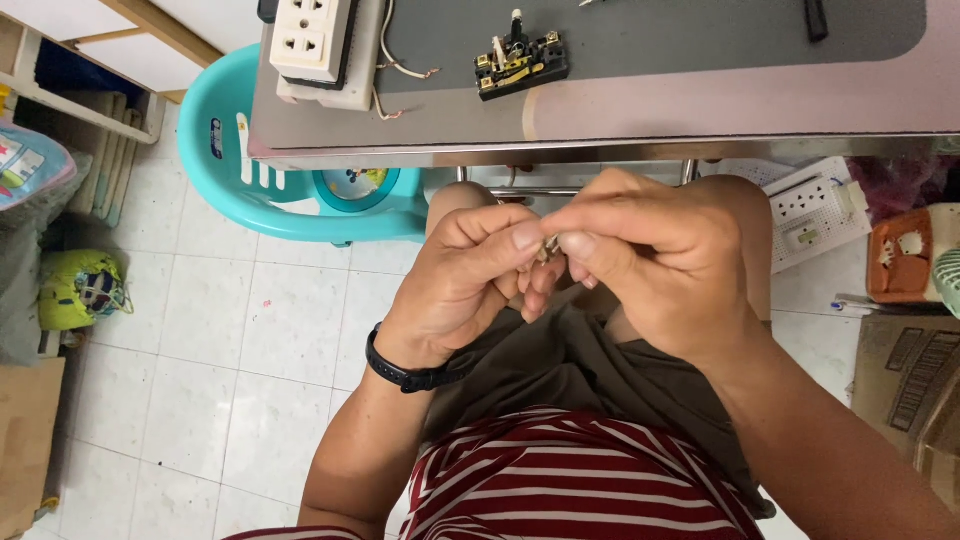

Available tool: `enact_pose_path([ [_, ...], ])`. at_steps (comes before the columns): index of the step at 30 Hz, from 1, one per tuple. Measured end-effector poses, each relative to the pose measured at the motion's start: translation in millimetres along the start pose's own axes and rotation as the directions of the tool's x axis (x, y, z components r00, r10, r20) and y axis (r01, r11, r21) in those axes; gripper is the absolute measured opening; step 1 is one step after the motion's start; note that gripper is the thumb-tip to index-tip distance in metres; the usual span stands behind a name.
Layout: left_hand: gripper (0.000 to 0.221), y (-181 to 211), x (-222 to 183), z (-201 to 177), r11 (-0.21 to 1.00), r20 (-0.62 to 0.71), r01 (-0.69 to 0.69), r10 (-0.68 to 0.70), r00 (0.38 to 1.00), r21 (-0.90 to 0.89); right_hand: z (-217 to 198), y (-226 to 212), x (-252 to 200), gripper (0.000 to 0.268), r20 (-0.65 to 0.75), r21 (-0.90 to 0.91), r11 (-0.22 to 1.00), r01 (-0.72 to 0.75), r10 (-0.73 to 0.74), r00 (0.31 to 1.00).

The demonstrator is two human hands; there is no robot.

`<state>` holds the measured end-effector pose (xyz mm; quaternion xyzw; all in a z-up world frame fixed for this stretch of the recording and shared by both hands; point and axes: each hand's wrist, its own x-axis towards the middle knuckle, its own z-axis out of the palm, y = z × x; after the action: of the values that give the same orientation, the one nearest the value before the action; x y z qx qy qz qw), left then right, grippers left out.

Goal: Manually reassembling a small electronic component by placing metal contacts and parts onto a circuit board.

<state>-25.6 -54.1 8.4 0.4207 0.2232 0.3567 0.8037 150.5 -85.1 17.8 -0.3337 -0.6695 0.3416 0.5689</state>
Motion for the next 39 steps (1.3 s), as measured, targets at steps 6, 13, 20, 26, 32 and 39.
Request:
enact_pose_path([
  [6, 0.023, 1, -1, 0, 0.997, 0.039, -0.061, 0.059, 0.998, 0.054, 4, 4, -4, 0.011, -0.070, -0.040, 0.998, 0.042, -0.045, 0.997],
  [13, 0.022, 1, -1, 2, 0.990, 0.052, -0.102, 0.097, 0.994, 0.102, 4, 1, -5, 0.012, -0.056, -0.024, 0.998, 0.060, -0.061, 0.997],
  [20, 0.024, 1, -2, 4, 0.984, -0.037, -0.076, 0.083, 0.996, 0.163, 6, 0, -7, 0.010, -0.085, -0.050, 0.996, 0.075, -0.079, 0.993],
  [26, 0.026, -1, -1, 11, 0.977, -0.146, -0.072, 0.103, 0.984, 0.202, 11, 2, -11, 0.010, -0.136, -0.044, 0.999, 0.019, -0.025, 0.990],
  [32, 0.025, -4, -1, 13, 0.968, -0.178, -0.073, 0.118, 0.977, 0.242, 20, 16, -21, 0.013, -0.197, 0.308, 0.943, -0.123, 0.190, 0.962],
  [39, 0.022, -6, 0, 22, 0.969, -0.297, -0.064, 0.135, 0.945, 0.240, 23, 19, -22, 0.014, -0.161, 0.534, 0.822, -0.196, 0.327, 0.931],
])
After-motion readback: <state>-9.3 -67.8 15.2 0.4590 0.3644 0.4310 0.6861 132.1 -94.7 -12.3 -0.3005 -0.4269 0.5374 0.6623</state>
